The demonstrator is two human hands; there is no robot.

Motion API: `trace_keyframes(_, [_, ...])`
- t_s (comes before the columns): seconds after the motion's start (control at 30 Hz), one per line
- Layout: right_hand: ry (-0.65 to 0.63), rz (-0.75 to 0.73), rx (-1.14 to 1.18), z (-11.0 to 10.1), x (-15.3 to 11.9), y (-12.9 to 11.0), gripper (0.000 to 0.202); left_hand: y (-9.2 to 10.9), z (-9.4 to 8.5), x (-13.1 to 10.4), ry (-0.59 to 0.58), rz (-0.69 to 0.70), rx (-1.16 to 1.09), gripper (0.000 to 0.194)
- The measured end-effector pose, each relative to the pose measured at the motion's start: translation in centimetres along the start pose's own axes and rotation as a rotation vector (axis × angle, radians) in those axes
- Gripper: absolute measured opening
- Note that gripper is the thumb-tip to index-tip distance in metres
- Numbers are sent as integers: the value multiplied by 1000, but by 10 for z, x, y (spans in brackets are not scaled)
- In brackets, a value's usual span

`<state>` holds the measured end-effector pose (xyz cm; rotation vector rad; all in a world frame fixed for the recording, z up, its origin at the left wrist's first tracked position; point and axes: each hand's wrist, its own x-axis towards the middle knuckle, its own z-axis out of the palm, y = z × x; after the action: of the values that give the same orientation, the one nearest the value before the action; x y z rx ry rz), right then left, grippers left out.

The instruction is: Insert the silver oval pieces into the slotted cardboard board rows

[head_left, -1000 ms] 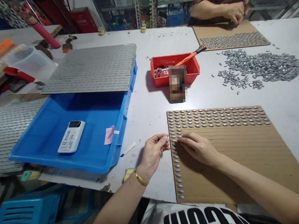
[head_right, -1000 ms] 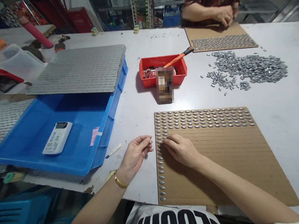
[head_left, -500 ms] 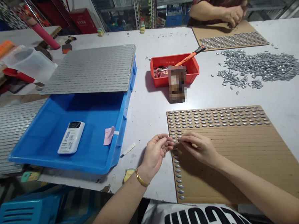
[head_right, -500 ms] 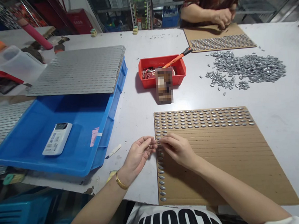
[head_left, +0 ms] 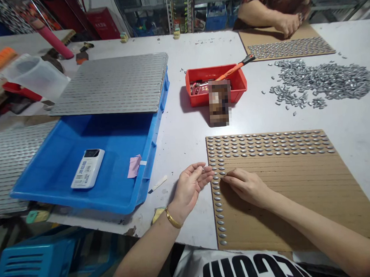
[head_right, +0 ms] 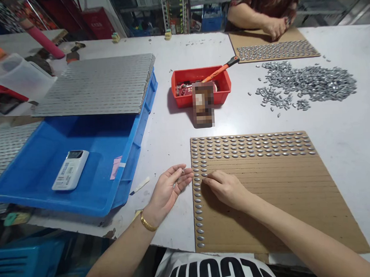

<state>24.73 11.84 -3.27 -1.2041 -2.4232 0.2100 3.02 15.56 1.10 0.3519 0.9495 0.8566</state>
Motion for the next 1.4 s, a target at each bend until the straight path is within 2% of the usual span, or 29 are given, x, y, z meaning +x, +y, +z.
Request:
trace_keyframes(0.33, [-41, 9, -59, 1, 1, -2, 25, 0, 3, -2, 12, 18, 109, 26])
trace_keyframes(0.5, [66, 129, 167, -9, 9, -12, 23, -5, 3, -1, -30, 40, 150, 18])
trace_keyframes(0.7, [156, 214, 476, -21, 33, -30, 17, -10, 3, -2, -111, 92, 212, 15])
trace_keyframes(0.97, [54, 384, 685, -26, 44, -28, 9, -12, 4, -2, -121, 122, 272, 14])
trace_keyframes(1.07, [85, 334, 599, -30, 34, -22, 10, -7, 4, -3, -87, 87, 211, 17])
trace_keyframes(1.13, [117, 259, 449, -28, 23, -17, 13, -2, 3, -2, -3, 74, 109, 18])
trace_keyframes(1.23, [92, 134, 212, -19, 4, -12, 20, 4, -1, 1, 127, 100, -29, 18])
trace_keyframes(1.4, [35, 3, 8, -3, -11, -12, 24, 3, -4, 4, 104, 87, -81, 19])
